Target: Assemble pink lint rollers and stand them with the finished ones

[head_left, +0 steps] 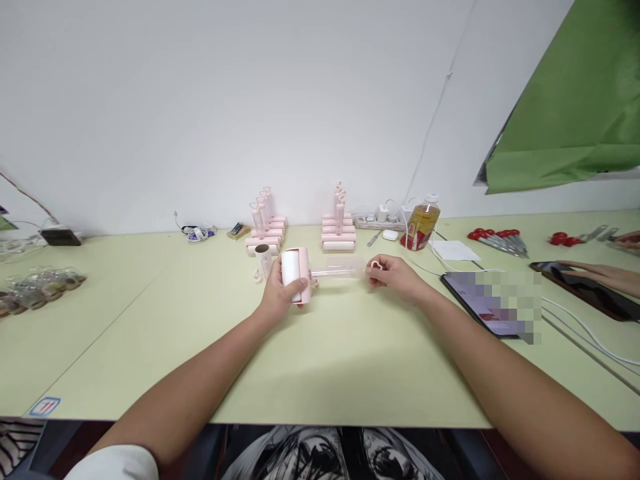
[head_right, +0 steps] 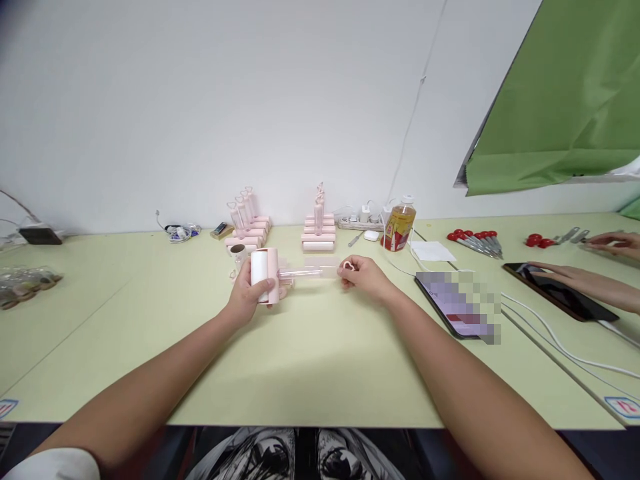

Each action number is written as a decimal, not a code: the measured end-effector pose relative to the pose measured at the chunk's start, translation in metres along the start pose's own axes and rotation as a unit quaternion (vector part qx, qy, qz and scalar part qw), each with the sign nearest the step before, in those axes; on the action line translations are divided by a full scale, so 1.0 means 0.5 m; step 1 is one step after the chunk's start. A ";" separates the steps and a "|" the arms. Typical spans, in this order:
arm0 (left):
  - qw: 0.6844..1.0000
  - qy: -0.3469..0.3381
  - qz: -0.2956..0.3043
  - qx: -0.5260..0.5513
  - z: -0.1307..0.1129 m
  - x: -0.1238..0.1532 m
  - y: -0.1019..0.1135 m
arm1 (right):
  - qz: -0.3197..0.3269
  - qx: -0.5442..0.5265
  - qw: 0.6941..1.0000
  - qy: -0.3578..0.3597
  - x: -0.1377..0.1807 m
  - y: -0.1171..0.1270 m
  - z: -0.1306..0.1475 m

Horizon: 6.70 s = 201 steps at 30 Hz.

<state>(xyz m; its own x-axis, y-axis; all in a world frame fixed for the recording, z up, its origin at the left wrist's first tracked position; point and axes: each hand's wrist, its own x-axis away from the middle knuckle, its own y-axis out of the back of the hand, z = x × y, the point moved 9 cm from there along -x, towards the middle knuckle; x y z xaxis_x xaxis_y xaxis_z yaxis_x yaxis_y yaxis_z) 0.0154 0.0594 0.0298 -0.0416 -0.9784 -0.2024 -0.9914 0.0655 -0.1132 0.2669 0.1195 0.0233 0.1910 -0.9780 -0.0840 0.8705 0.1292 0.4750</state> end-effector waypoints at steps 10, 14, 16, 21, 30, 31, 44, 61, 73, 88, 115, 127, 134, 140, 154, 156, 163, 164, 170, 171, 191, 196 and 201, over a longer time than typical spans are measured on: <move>0.999 0.002 0.016 0.029 0.001 -0.001 -0.006 | 0.072 -0.355 0.932 0.033 0.038 -0.063 0.060; 0.999 0.016 0.023 0.026 0.006 -0.001 -0.005 | 0.107 -0.338 0.934 0.043 0.043 -0.070 0.068; 0.999 0.022 0.030 0.022 0.008 -0.002 -0.005 | 0.116 -0.342 0.932 0.040 0.045 -0.072 0.068; 0.999 0.024 0.033 0.009 0.009 -0.003 -0.003 | 0.103 -0.374 0.920 0.059 0.048 -0.074 0.075; 0.997 -0.007 0.069 -0.040 0.001 0.008 -0.022 | 0.219 -0.429 0.876 0.010 0.086 -0.126 0.084; 0.996 -0.006 0.073 -0.044 0.001 0.009 -0.024 | 0.223 -0.438 0.871 0.002 0.088 -0.128 0.084; 0.996 0.021 0.071 -0.045 0.007 0.017 -0.035 | 0.126 -0.492 0.860 -0.051 0.080 -0.122 0.076; 0.997 0.022 0.055 -0.047 0.009 0.035 -0.048 | -0.027 -0.437 0.899 -0.030 0.087 -0.108 0.061; 0.991 0.064 0.108 0.044 0.005 0.021 -0.053 | 0.009 -0.470 0.880 -0.060 0.067 -0.119 0.047; 0.983 -0.102 0.149 -0.044 -0.014 0.043 -0.087 | 0.134 -0.458 0.877 -0.056 0.072 -0.187 0.055; 0.944 -0.049 0.149 -0.291 0.002 0.042 -0.073 | -0.153 -0.286 0.941 0.091 0.008 0.032 0.022; 0.927 -0.035 0.184 -0.326 0.018 0.042 -0.078 | -0.070 -0.303 0.945 0.105 0.054 -0.036 0.071; 0.926 -0.048 0.176 -0.331 0.013 0.039 -0.077 | -0.066 -0.286 0.951 0.099 0.055 -0.036 0.073; 0.928 -0.052 0.172 -0.325 0.009 0.039 -0.076 | -0.056 -0.268 0.956 0.102 0.057 -0.042 0.073; 0.937 -0.041 0.168 -0.302 0.016 0.038 -0.073 | -0.024 -0.251 0.960 0.120 0.057 -0.057 0.082; 0.937 -0.041 0.170 -0.302 0.016 0.038 -0.075 | -0.022 -0.245 0.962 0.119 0.058 -0.057 0.085; 0.935 -0.038 0.174 -0.306 0.012 0.042 -0.077 | 0.040 -0.224 0.967 0.115 0.063 -0.085 0.091; 0.935 -0.035 0.172 -0.307 0.013 0.043 -0.075 | 0.043 -0.220 0.968 0.113 0.063 -0.087 0.090; 0.946 0.012 0.157 -0.283 0.029 0.045 -0.071 | 0.063 -0.226 0.966 0.108 0.067 -0.105 0.088; 0.950 0.018 0.150 -0.274 0.029 0.043 -0.071 | 0.076 -0.239 0.963 0.101 0.069 -0.112 0.089; 0.883 -0.181 0.028 -0.433 -0.210 -0.017 -0.062 | 0.082 -0.458 0.876 -0.127 0.061 -0.139 0.030; 0.892 -0.144 0.003 -0.428 -0.289 -0.136 -0.039 | 0.057 -0.455 0.879 -0.131 0.060 -0.128 0.020; 0.887 -0.092 -0.044 -0.451 -0.312 -0.270 -0.003 | 0.060 -0.402 0.900 -0.158 0.065 -0.151 -0.004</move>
<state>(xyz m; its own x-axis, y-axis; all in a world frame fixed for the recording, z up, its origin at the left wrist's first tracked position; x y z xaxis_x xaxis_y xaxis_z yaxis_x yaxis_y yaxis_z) 0.0033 0.1609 0.2091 -0.0193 -0.9181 -0.3959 -0.6892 -0.2746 0.6705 0.2085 0.0781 -0.0169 0.2766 -0.9306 0.2397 0.9236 0.1886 -0.3337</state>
